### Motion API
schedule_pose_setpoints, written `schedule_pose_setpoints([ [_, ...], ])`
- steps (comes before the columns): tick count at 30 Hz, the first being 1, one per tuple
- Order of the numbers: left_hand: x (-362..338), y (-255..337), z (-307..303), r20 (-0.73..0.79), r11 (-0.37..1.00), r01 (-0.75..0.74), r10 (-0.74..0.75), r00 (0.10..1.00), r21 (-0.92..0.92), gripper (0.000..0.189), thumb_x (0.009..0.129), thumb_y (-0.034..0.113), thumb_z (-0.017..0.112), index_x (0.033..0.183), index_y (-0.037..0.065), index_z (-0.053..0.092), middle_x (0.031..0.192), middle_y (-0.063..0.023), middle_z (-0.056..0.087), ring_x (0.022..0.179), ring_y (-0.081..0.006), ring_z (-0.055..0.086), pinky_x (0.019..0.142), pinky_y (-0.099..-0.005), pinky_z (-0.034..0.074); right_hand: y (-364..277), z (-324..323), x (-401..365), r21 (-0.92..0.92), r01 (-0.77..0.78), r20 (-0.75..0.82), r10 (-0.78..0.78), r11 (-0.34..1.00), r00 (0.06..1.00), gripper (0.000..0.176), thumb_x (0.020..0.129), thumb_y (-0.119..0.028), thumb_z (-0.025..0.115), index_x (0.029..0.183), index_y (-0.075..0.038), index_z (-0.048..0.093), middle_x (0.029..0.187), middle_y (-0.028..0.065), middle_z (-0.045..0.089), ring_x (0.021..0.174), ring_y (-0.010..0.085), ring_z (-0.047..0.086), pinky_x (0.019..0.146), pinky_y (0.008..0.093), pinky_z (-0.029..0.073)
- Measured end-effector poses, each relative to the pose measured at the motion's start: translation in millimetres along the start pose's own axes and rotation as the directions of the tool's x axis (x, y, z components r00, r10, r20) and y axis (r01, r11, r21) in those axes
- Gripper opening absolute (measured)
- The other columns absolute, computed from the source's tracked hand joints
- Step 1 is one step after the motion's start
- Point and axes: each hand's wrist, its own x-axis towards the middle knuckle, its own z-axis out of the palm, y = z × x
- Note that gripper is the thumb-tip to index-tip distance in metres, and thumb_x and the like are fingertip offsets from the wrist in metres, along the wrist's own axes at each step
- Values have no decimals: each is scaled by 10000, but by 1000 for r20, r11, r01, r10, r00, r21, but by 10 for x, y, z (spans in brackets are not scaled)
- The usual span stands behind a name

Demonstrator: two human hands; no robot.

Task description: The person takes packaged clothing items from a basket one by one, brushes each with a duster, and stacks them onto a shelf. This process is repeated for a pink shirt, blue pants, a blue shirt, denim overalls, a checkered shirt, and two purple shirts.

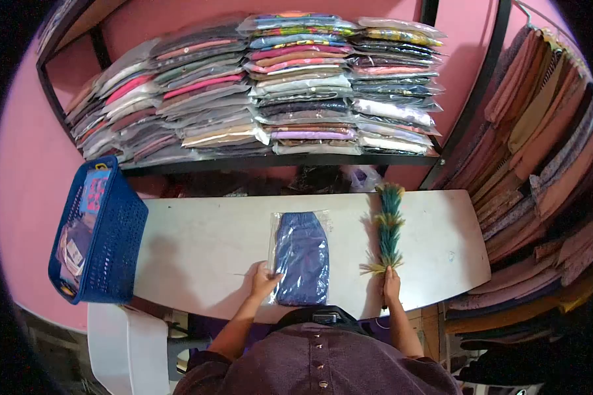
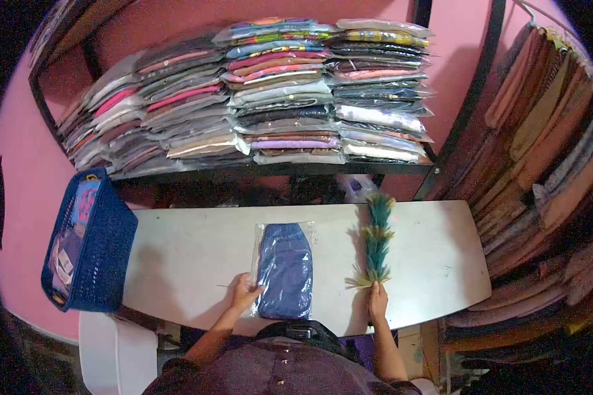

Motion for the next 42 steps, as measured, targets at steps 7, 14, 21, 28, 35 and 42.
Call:
schedule_pose_setpoints([
  [7, 178, 1066, -107, 320, 769, 297, -126, 939, -567, 553, 666, -35, 550, 1190, -27, 372, 1017, -102, 536, 900, -159, 527, 767, -278, 437, -83, -165, -66, 391, -280, 264, 185, 877, 947, 376, 877, -410, 367, 748, -75, 475, 497, 23, 432, 349, 120, 393, 313, 247, 322],
  [14, 220, 1715, -104, 198, 949, -218, 264, 944, -227, 606, 668, -62, 480, 1252, -12, 322, 1055, -86, 526, 892, -148, 514, 760, -246, 415, -23, -123, -48, 444, -303, 227, 222, 843, 948, 367, 874, -421, 371, 741, -89, 453, 482, 28, 414, 336, 131, 383, 307, 253, 314],
  [21, -43, 929, 43, 406, 927, -343, 259, 876, 150, 564, 720, 272, 634, 1160, -23, 442, 1005, -167, 544, 951, -241, 514, 789, -302, 412, -64, -130, -105, 375, -294, 190, 237, 879, 953, 361, 874, -428, 363, 723, -110, 443, 491, 22, 406, 355, 120, 382, 313, 248, 307],
  [28, -353, -258, -435, -63, 996, -60, 64, 996, 67, 384, 632, 200, 676, 949, 9, 572, 754, -136, 608, 697, -258, 591, 638, -316, 462, -254, 333, -409, -369, 191, 100, -166, 910, 981, 419, 856, -340, 394, 907, 47, 545, 809, 264, 567, 762, 387, 564, 662, 398, 436],
  [35, -277, -370, -448, 95, 983, -170, 163, 982, 69, 277, 633, 110, 703, 855, -20, 602, 749, -107, 630, 648, -142, 595, 597, -250, 473, -694, 737, -452, -694, 552, 631, 21, 463, 775, 439, 827, -493, 346, 994, -122, 510, 786, 194, 597, 742, 372, 574, 660, 455, 457],
  [42, -356, -246, -467, 128, 986, 49, -29, 991, -161, 256, 644, 69, 694, 862, -20, 594, 730, -101, 630, 636, -122, 592, 574, -236, 471, -650, 830, -303, -716, 409, 494, -4, 565, 870, 463, 827, -489, 350, 982, -85, 513, 769, 220, 591, 746, 386, 571, 674, 467, 454],
])
